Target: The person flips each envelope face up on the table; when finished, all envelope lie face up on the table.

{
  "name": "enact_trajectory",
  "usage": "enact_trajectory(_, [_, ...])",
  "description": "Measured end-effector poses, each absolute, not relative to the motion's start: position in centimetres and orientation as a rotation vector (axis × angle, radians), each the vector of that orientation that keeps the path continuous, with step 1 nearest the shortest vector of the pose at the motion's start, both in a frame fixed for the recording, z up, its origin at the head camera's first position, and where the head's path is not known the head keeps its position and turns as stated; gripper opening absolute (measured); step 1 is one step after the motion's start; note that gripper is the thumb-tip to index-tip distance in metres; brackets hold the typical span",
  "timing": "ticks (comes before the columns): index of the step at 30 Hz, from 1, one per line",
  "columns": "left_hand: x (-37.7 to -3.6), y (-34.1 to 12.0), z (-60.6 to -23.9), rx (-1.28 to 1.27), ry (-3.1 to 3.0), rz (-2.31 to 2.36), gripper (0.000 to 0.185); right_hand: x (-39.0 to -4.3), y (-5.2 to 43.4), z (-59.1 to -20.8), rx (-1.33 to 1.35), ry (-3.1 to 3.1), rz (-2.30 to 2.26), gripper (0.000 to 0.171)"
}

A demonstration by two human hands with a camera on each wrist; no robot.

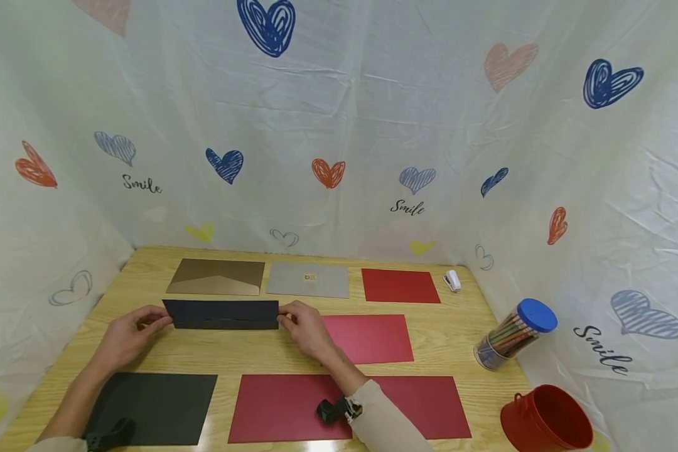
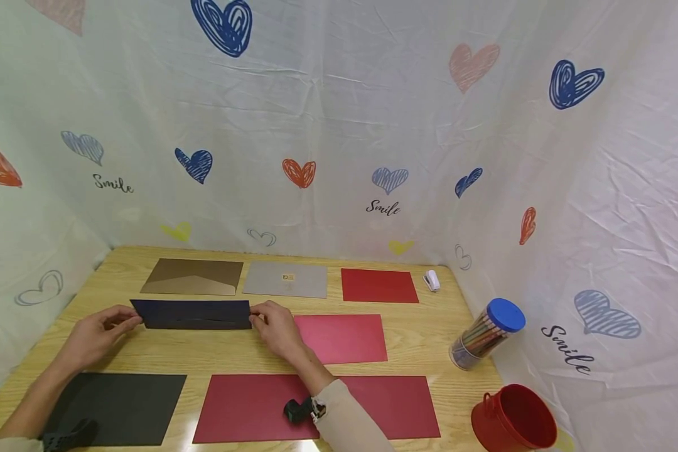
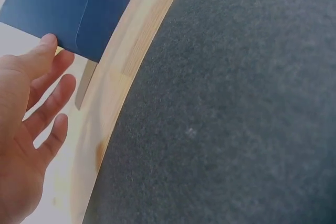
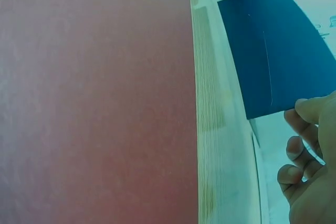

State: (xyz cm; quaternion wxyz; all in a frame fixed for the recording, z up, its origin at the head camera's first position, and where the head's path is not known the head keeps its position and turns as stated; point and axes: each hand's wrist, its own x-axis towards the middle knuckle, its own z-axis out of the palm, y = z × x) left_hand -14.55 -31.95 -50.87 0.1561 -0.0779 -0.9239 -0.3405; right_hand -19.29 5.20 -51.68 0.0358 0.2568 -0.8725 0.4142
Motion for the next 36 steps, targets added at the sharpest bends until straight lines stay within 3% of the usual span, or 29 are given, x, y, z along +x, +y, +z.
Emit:
enact_trajectory(14, [-14.70, -31.56, -51.42, -0.272, -2.697, -1.021, 0.013, -19.22, 5.12, -52.09, 0.682, -2.735, 1.377, 0.054])
enact_trajectory(24, [-14.62, -31.42, -51.85, -0.344, -2.726, -1.018, 0.026, -19.01, 5.03, -52.43, 0.694, -2.883, 1.273, 0.024])
enact_trajectory(36, [-14.58, -31.35, -51.47, -0.369, -2.812, -0.978, 0.038, -18.68, 4.63, -52.30, 0.761, -2.965, 0.943, 0.027])
